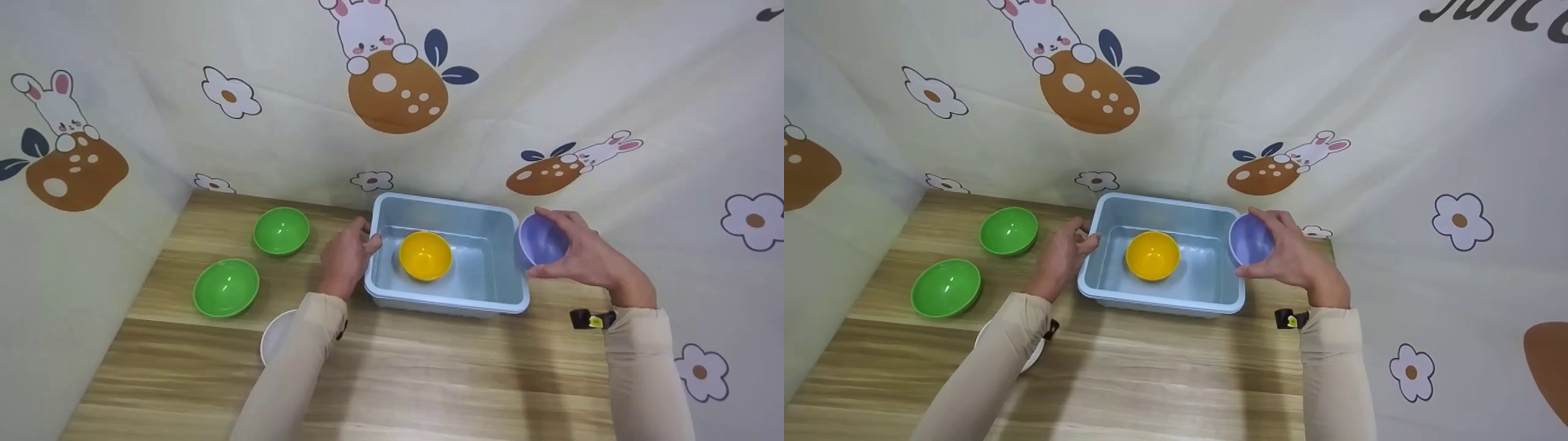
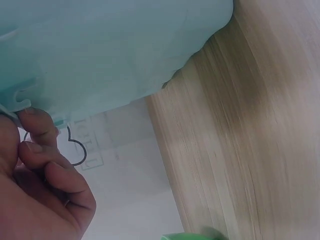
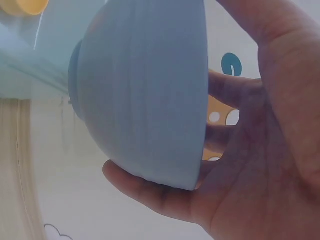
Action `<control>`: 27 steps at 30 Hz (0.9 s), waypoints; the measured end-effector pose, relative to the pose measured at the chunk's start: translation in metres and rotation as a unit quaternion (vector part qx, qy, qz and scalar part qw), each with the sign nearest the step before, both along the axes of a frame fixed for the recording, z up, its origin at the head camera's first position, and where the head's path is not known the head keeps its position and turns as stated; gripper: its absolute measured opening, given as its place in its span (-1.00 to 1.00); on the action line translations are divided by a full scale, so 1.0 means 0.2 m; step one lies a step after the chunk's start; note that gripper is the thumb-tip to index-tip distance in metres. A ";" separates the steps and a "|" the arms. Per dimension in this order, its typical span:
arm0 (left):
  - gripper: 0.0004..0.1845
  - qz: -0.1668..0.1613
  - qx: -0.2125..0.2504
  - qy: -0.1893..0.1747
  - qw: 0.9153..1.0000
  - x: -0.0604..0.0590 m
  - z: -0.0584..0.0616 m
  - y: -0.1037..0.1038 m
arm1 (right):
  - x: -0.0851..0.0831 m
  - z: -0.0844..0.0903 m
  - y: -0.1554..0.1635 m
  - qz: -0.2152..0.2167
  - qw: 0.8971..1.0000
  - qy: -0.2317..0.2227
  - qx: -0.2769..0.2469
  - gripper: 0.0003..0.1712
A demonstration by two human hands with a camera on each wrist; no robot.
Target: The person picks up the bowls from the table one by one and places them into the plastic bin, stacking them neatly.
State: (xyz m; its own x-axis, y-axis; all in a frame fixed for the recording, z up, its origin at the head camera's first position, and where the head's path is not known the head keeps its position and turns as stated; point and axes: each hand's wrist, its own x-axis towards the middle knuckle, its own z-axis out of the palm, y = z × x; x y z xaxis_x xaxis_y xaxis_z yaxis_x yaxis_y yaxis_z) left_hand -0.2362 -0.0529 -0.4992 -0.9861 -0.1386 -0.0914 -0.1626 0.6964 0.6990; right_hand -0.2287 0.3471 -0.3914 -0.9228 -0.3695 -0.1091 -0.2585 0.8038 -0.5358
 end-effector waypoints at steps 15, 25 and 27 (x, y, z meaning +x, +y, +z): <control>-0.77 0.007 -0.002 -0.004 1.000 0.00 0.00 0.02 | -0.08 -0.03 -0.14 0.029 0.999 -0.036 -0.027 0.32; -0.78 0.005 -0.005 0.013 1.000 0.00 0.00 0.01 | -0.13 -0.04 -0.22 0.050 0.997 -0.039 -0.035 0.26; -0.78 0.004 -0.008 0.016 1.000 0.00 0.00 0.01 | -0.14 -0.05 -0.23 0.054 0.997 -0.041 -0.039 0.25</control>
State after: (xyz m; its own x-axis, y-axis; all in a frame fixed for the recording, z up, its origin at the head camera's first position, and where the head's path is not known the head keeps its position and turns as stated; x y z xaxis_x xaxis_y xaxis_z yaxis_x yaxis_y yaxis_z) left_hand -0.2353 -0.0517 -0.4997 -0.9874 -0.1478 -0.0569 -0.1457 0.7059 0.6931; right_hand -0.2557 0.3015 -0.4012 -0.8662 -0.4767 -0.1497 -0.2942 0.7287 -0.6184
